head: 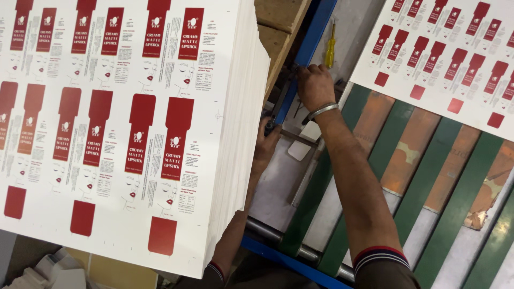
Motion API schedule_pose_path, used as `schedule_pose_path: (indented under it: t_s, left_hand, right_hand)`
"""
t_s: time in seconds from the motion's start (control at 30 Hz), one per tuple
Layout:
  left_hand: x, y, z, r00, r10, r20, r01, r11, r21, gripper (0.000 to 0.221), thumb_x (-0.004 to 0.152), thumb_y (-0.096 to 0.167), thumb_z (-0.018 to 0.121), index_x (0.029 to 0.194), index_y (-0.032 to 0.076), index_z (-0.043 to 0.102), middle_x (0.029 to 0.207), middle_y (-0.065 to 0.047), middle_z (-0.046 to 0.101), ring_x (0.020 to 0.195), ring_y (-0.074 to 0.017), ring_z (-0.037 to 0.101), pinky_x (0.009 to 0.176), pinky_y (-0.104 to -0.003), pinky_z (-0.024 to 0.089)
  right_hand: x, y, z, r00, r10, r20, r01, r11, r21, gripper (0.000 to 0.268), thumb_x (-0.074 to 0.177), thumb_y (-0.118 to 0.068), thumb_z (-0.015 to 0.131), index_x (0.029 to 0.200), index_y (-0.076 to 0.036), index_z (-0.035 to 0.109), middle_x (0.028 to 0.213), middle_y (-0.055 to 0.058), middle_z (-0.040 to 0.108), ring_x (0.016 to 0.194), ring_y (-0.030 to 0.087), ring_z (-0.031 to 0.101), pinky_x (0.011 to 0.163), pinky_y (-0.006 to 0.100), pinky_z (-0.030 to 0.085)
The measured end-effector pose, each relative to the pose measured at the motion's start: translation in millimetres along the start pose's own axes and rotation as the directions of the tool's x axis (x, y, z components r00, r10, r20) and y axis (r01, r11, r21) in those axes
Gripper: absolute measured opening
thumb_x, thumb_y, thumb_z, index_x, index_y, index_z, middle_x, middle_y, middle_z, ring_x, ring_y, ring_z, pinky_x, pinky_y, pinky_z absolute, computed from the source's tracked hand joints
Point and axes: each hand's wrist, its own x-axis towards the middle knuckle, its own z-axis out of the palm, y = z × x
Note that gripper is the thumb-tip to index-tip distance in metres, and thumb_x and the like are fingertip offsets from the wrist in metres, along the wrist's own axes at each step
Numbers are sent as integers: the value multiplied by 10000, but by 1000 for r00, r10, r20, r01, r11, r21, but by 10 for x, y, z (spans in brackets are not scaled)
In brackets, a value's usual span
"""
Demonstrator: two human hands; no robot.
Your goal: The person repeatedly picks up sheets of printed paper from a stack on the left and places them onto a conveyor belt system on the right. The sheets feature a repeating pattern of red lipstick tube graphics. The person maintains a steady rhythm, feeding the sheets one by one into the machine throughout the clip.
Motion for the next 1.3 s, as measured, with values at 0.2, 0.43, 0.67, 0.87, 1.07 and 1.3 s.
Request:
schedule_pose_path:
  t_s: [0.2, 0.43, 0.67, 0.87, 1.07, 1.3]
  left_hand:
    - [-11, 15, -37, 1000, -24, 13, 23, 1000, 19, 327, 807, 145, 872, 1120, 137, 779, 1240, -155, 666, 1137, -350, 651, 968, -451, 545]
    - [-94, -60, 136, 1000, -25, -11, 25, 999, 24, 317, 835, 181, 859, 1140, 144, 784, 1272, -177, 664, 1169, -372, 633, 989, -467, 532]
    - [-135, -103, 165, 999, -36, 14, 36, 999, 9, 328, 835, 163, 860, 1153, 135, 788, 1290, -185, 654, 1190, -383, 623, 1005, -476, 523]
    - [-52, -20, 48, 998, -51, 47, 51, 999, -14, 325, 814, 155, 859, 1129, 120, 786, 1290, -171, 637, 1195, -385, 611, 1021, -485, 506]
    - [-12, 29, -46, 993, -88, 78, 92, 994, -53, 319, 820, 117, 842, 1130, 87, 775, 1311, -176, 610, 1198, -387, 589, 1029, -480, 493]
    - [-52, -15, 25, 995, -85, 52, 88, 994, -61, 303, 831, 148, 867, 1119, 111, 781, 1308, -139, 622, 1193, -353, 604, 1007, -449, 515]
  right_hand:
    - [8, -30, -26, 1000, 25, -9, -25, 1000, -2, 94, 912, -78, 677, 976, -39, 733, 883, 160, 689, 867, 354, 641, 803, 459, 549]
    - [6, -42, -23, 999, 32, -35, -33, 999, -26, 70, 929, -72, 662, 944, -33, 718, 877, 167, 687, 857, 365, 651, 750, 483, 561]
    - [-7, -70, -33, 997, 32, -74, -33, 999, -5, 90, 924, -88, 674, 970, -44, 737, 858, 158, 686, 845, 363, 650, 741, 478, 560]
    - [-3, -65, -48, 998, 34, -50, -34, 999, -1, 70, 935, -87, 669, 952, -46, 724, 844, 156, 675, 833, 359, 647, 752, 477, 559]
    - [-7, -46, -28, 998, 36, -55, -36, 999, 14, 61, 937, -93, 672, 946, -59, 722, 853, 157, 674, 850, 368, 646, 762, 478, 554]
    - [-12, 30, 12, 999, 33, -2, -33, 998, 44, 180, 895, -100, 691, 1060, -48, 743, 927, 161, 699, 901, 370, 640, 813, 474, 558]
